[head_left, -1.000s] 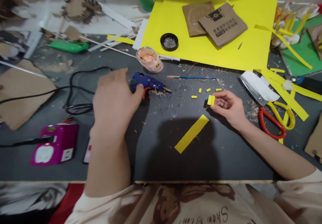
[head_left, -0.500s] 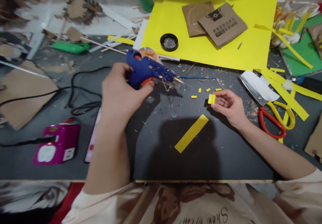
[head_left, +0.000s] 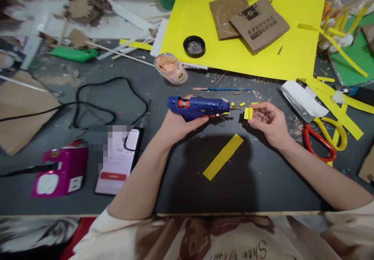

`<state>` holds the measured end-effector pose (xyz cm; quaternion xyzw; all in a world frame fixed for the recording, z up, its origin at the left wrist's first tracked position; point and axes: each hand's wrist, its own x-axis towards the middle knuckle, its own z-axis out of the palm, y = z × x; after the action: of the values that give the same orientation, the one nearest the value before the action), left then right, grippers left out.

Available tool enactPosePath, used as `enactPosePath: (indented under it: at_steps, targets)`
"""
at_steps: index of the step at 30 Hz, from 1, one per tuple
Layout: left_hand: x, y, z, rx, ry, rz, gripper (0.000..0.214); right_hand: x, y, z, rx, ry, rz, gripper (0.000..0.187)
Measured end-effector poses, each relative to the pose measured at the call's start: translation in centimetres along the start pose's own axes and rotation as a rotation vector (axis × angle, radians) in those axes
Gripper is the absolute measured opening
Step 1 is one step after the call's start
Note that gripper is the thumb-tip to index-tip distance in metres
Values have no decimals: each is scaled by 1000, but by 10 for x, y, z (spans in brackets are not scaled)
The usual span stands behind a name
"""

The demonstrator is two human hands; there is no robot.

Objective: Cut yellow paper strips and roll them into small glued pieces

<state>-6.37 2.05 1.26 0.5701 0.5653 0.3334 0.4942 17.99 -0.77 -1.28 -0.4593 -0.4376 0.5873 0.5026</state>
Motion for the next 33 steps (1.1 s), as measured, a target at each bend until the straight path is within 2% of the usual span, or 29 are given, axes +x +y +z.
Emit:
enactPosePath:
  at_steps: [3,11,29,33]
  targets:
    - [-2,5,2,23,-56,-5,34,0,-2,1,-8,-1,2,35]
    - [0,12,5,276,14,25,27,0,-5,3,-102,4,-11,37]
    - [-2,18,8,359,-40,-57,22,0,-5,4,-128,-19,-23,35]
    - [-2,17,9,378,-6,-56,22,-1,-6,4,-125,-31,-26,34]
